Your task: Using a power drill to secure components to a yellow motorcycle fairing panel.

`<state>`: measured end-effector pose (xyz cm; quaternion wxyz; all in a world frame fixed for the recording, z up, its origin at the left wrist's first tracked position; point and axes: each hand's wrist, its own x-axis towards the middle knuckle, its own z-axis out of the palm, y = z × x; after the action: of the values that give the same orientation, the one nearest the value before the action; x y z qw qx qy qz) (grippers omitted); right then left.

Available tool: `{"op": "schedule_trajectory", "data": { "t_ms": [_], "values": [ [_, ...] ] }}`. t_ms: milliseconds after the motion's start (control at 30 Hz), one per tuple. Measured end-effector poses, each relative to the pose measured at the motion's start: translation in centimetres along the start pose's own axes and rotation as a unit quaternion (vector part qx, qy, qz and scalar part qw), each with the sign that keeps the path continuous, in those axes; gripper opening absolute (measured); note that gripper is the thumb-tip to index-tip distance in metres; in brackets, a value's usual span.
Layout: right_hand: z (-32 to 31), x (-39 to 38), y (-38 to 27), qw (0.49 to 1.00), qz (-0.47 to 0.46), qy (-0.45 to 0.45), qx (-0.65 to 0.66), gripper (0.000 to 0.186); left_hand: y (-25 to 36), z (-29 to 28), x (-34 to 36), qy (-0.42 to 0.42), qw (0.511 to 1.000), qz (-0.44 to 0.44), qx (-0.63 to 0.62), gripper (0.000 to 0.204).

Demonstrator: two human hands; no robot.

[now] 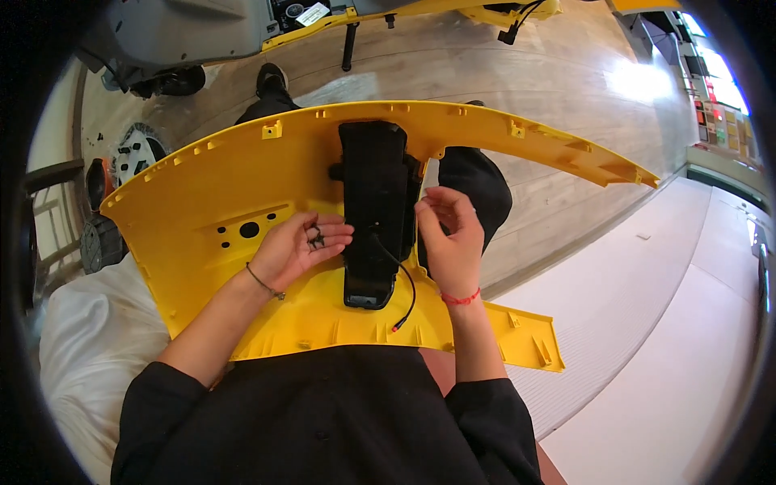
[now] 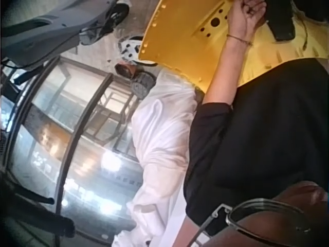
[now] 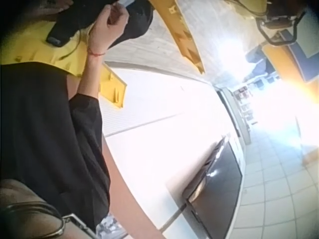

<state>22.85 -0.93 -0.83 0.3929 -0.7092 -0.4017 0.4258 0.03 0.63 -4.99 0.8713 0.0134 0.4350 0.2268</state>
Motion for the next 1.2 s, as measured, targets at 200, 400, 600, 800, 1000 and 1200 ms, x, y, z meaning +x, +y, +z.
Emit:
{"op": "schedule_trajectory", "data": {
  "t_ms": [200,400,600,800,1000,1200],
  "values": [
    [1.6,-3.3,-1.2,0.995,-0.053,-0.071,-0.045,0.015,1.1,0.7,0.1,-0.086,0.994,0.034,-0.058,0.043],
    [-0.6,-6.7,-4.6,0.987,0.006,-0.042,0.153,0.014,0.3,0.3,0.3,-0.060,0.996,0.059,-0.010,0.032],
    [-6.8,-10.4,-4.3,0.835,0.109,-0.511,0.171,0.017,0.0,0.2,-0.1,0.037,0.994,0.081,0.068,0.017],
    [-8.1,-15.5,0.2,0.782,0.279,-0.554,0.060,0.021,-0.3,0.7,0.1,0.060,0.978,0.091,0.176,0.016],
    [-12.5,-20.8,13.7,0.923,0.340,-0.181,-0.017,0.023,-1.1,1.4,0.2,0.062,0.964,0.091,0.244,0.017],
    [-12.8,-22.2,24.0,0.924,0.329,0.006,-0.197,0.032,-1.9,0.9,-0.3,0.092,0.948,0.100,0.286,0.015]
  ]
}}
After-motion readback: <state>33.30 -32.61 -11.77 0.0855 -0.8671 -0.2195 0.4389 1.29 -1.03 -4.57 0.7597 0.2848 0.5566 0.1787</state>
